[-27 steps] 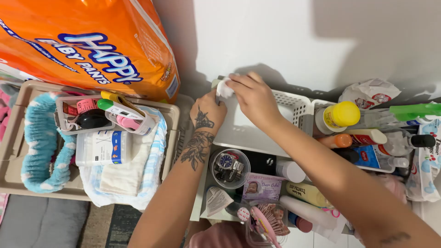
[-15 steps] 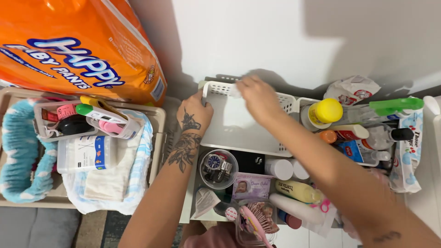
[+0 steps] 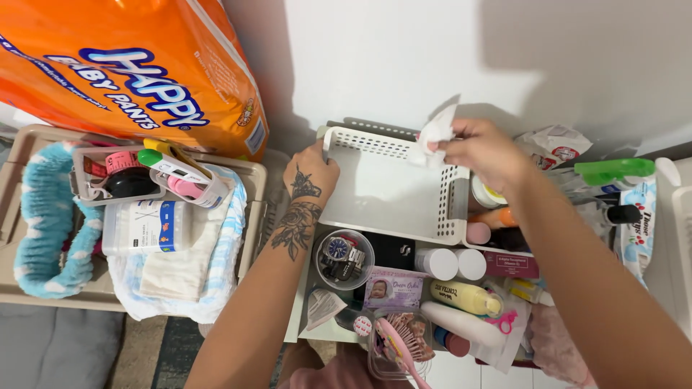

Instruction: The person wipes a white plastic basket with a tissue, then places various items into it, including bottles, a hairbrush, and small containers. They continue to sort and arrange items from the surrounding area into the basket.

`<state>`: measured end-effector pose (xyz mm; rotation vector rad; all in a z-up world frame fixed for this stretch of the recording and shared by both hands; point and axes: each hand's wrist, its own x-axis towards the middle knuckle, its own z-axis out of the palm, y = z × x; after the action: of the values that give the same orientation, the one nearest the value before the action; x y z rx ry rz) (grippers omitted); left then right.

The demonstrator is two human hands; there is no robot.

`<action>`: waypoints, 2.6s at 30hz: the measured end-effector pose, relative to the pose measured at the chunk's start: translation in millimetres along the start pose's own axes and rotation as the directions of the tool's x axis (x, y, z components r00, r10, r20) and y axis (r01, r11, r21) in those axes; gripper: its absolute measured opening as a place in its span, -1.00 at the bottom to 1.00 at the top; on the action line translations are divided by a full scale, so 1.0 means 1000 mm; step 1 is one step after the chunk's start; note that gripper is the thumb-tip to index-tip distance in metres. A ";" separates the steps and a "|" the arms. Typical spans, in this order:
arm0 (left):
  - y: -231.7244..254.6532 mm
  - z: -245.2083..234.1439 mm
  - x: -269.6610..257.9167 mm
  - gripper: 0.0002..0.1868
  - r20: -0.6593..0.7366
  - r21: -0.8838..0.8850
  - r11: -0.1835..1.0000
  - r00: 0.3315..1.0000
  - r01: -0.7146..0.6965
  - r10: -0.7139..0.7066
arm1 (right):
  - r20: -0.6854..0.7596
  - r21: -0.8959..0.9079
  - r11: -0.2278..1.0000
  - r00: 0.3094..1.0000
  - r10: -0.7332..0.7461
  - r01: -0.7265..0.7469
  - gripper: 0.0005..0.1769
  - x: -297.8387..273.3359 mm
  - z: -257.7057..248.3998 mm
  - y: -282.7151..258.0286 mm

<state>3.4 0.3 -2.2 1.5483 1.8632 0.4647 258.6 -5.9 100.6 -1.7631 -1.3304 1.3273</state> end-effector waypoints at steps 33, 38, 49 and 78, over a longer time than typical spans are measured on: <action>0.003 -0.021 -0.003 -0.65 0.042 0.078 0.992 0.994 -0.102 0.099 | -0.460 0.802 0.597 0.640 0.616 0.003 -0.24 0.155 0.143 0.127; -0.008 -0.009 0.008 -0.67 0.044 0.012 0.995 0.994 -0.102 0.102 | -0.209 0.843 0.503 0.743 0.635 -0.193 -0.26 0.162 0.187 0.099; -0.002 -0.021 -0.001 -0.56 0.103 0.034 0.995 0.991 -0.093 0.089 | -0.187 0.912 0.393 0.733 0.654 -0.118 -0.42 0.138 0.138 0.116; 0.002 -0.020 0.000 -0.54 0.060 0.018 0.998 0.996 -0.067 0.066 | -0.151 0.845 0.509 0.837 0.526 -0.167 -0.59 0.119 0.156 0.086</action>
<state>-8.7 3.7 12.8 1.6242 1.7807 0.4270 148.6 54.5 -72.8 -1.5042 -0.0138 1.3571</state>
